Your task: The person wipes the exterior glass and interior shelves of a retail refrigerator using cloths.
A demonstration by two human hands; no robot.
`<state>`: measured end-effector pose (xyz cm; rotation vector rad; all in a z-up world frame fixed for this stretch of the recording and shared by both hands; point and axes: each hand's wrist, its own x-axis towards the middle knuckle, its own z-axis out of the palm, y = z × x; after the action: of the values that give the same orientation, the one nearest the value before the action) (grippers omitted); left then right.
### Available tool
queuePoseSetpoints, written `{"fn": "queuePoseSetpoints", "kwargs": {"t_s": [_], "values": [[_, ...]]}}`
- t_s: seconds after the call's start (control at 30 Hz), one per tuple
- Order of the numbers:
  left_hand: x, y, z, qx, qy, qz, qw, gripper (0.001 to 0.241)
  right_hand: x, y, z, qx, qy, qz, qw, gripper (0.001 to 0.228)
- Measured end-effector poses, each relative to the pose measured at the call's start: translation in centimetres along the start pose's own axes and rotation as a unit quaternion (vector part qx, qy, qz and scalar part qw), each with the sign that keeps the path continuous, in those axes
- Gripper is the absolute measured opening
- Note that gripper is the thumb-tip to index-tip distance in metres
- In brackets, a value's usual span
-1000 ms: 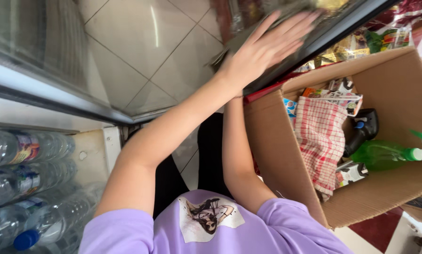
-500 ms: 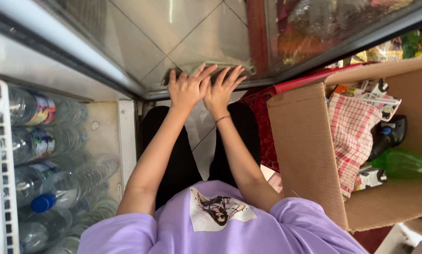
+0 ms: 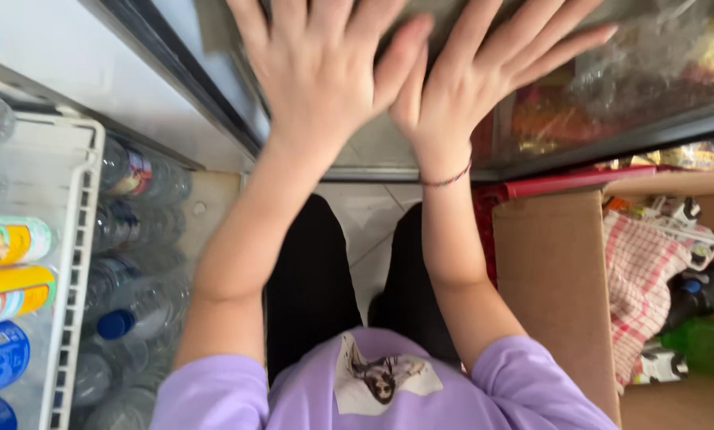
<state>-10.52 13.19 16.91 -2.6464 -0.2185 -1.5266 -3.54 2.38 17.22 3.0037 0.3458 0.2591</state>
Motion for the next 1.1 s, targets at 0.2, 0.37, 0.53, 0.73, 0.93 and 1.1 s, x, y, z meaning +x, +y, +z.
{"fn": "queuePoseSetpoints", "kwargs": {"t_s": [0.2,0.37,0.53,0.73,0.93,1.1], "values": [[-16.7,-2.5,7.3,0.068,-0.043,-0.03,0.996,0.035,-3.6,-3.1,24.1,0.264,0.347,-0.238,0.868,0.051],[-33.0,-3.0,12.6,0.012,-0.105,-0.08,0.991,0.03,-9.2,-6.1,41.1,0.29,0.187,-0.244,0.906,0.047],[-40.4,-2.9,13.0,0.049,-0.2,-0.081,0.975,0.046,-11.2,-3.1,44.9,0.279,0.133,-0.353,0.883,0.064],[-38.6,-1.7,13.7,0.079,-0.089,-0.082,0.99,0.04,-11.7,-2.1,41.7,0.274,0.17,-0.34,0.883,0.072],[-35.0,-1.2,10.5,0.055,-0.167,-0.097,0.98,0.03,-11.5,0.6,36.1,0.289,0.105,-0.367,0.878,0.076],[-28.1,3.7,5.7,-0.119,-0.125,-0.094,0.98,0.029,-13.0,4.1,30.5,0.495,0.128,-0.232,0.828,0.082]]}}
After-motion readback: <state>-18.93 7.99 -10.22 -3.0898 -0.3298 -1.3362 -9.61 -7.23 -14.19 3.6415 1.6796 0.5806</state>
